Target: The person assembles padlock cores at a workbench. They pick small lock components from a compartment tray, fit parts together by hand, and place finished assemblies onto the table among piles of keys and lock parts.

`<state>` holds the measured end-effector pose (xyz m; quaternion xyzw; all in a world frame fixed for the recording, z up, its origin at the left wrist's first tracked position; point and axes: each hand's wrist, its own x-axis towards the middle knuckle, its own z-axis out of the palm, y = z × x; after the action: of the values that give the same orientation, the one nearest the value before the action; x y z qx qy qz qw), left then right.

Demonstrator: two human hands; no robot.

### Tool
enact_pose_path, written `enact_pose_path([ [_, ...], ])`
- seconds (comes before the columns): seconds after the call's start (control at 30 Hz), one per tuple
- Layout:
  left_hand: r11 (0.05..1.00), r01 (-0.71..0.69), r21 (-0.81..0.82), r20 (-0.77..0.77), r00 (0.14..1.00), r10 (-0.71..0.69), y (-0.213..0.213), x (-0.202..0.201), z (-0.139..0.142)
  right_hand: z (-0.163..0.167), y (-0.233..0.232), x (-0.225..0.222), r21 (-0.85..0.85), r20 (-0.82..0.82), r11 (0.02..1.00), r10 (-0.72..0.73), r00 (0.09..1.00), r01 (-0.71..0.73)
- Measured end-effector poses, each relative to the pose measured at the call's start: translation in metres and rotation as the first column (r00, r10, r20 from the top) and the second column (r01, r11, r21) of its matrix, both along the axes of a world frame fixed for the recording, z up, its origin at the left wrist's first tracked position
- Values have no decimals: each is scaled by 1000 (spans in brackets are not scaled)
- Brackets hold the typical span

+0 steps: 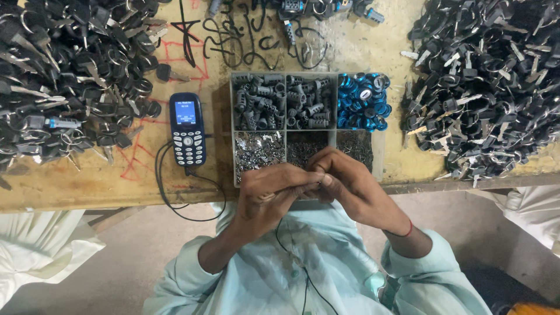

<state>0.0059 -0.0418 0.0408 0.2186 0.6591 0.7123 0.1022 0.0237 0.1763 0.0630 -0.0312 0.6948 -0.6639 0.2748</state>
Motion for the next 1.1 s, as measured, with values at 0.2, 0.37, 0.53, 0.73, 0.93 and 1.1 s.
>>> enact_pose_path([
  [0.2, 999, -43, -5, 41, 998, 43, -3, -1, 0, -1, -12, 3, 366, -552, 898, -3, 834, 246],
  [0.37, 999, -42, -2, 270, 962, 41, -1, -3, -5, -4, -7, 2, 221, -434, 963, -43, 900, 153],
  [0.53, 993, -42, -111, 225, 972, 66, -2, 3, -10, -8, 1, 2, 340, -515, 930, 57, 855, 143],
  [0.73, 957, 101, 271, 673, 691, -263, -7, 3, -30, -8, 0, -2, -150, 177, 973, -145, 973, 173],
  [0.93, 971, 32, 237, 612, 772, -175, -3, 4, -43, 8, 14, -3, 711, -507, 677, 305, 806, 191],
  [1.1, 989, 28, 148, 540, 835, -105, 3, -4, -43, 4, 23, -10, 924, -322, 350, 487, 812, 156],
])
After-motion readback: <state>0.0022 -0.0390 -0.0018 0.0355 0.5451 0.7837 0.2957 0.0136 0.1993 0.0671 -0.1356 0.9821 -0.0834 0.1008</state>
